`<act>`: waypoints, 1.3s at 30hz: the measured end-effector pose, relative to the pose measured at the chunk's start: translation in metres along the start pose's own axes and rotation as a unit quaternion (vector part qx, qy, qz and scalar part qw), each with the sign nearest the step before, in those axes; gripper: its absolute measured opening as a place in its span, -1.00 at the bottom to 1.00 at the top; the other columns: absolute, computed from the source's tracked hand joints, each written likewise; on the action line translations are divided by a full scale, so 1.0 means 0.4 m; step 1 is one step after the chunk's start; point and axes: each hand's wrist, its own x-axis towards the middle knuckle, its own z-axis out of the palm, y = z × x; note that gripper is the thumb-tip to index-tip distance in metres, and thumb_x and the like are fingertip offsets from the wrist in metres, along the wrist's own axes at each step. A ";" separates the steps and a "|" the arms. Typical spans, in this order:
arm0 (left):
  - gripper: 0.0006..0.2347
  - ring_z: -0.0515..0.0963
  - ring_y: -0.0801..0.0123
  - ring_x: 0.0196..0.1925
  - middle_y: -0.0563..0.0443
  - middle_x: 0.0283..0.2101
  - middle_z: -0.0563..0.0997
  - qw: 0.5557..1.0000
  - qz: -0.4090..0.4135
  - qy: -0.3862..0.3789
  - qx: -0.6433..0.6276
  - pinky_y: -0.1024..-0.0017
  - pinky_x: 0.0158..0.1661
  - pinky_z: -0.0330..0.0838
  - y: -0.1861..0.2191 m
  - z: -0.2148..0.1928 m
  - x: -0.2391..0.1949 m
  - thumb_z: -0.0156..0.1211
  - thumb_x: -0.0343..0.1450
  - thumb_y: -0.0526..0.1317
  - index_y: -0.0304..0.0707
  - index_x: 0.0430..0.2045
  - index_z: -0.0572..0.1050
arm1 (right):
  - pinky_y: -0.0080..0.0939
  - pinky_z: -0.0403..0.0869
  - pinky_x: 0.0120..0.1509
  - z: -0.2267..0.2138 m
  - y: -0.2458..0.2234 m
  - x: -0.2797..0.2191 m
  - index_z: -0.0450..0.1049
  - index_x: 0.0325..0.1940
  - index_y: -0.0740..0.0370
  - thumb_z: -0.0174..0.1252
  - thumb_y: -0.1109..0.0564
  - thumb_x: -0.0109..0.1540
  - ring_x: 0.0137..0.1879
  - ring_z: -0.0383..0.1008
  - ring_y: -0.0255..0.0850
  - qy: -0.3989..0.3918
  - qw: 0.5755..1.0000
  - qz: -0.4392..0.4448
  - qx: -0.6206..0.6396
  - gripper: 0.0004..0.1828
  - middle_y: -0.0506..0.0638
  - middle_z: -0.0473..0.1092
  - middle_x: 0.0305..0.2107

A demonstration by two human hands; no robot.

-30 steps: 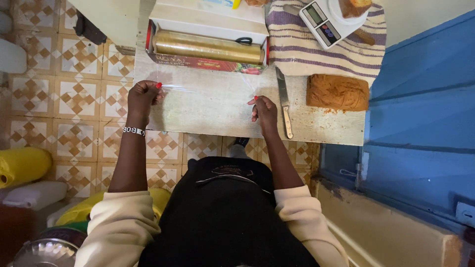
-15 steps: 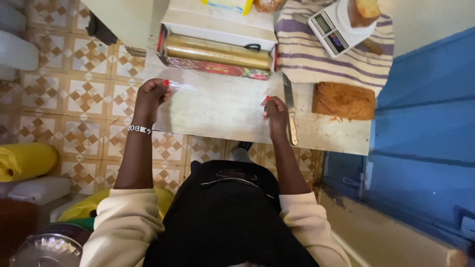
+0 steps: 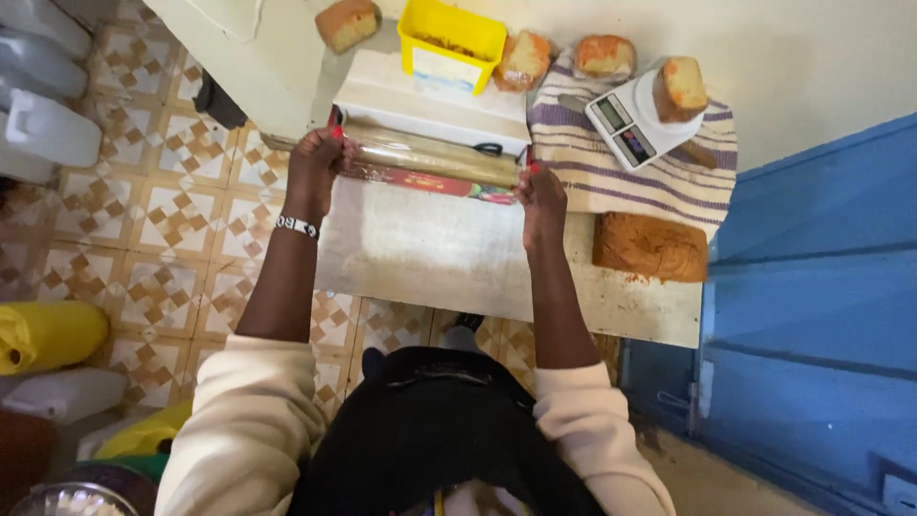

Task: The person wraps individual slices and small blocks of cake in plastic film, using a knife to trim the film and a scale to weigh the items.

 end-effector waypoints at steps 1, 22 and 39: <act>-0.95 0.50 0.63 -0.47 0.11 -0.51 0.45 1.000 -0.004 0.004 0.001 0.75 -0.37 0.43 0.004 0.001 0.004 -0.06 0.39 -0.35 -0.26 -0.44 0.38 | -0.42 0.34 -0.24 -0.007 0.004 0.017 0.30 -0.44 0.11 -0.02 0.12 0.13 -0.42 0.26 -0.42 0.002 1.000 0.014 0.019 -0.93 -0.11 0.27 -0.55; -0.96 0.50 0.56 -0.41 0.10 -0.48 0.46 0.992 -0.009 -0.053 0.117 0.62 -0.23 0.37 -0.005 -0.048 -0.034 0.02 0.38 -0.30 -0.25 -0.44 0.41 | -0.40 0.41 -0.32 -0.069 0.191 0.019 0.31 -0.15 0.23 0.02 0.23 0.14 -0.47 0.36 -0.31 0.029 0.999 -0.036 0.021 -0.80 0.01 0.28 -0.56; -0.93 0.45 0.57 -0.39 0.13 -0.49 0.41 0.993 0.041 -0.047 0.101 0.60 -0.21 0.32 -0.029 0.006 0.020 0.00 0.43 -0.27 -0.23 -0.44 0.34 | -0.42 0.22 -0.17 0.057 0.060 -0.006 0.42 -0.43 0.11 0.03 0.13 0.14 -0.39 0.19 -0.43 0.004 0.992 -0.070 -0.105 -0.92 -0.19 0.22 -0.56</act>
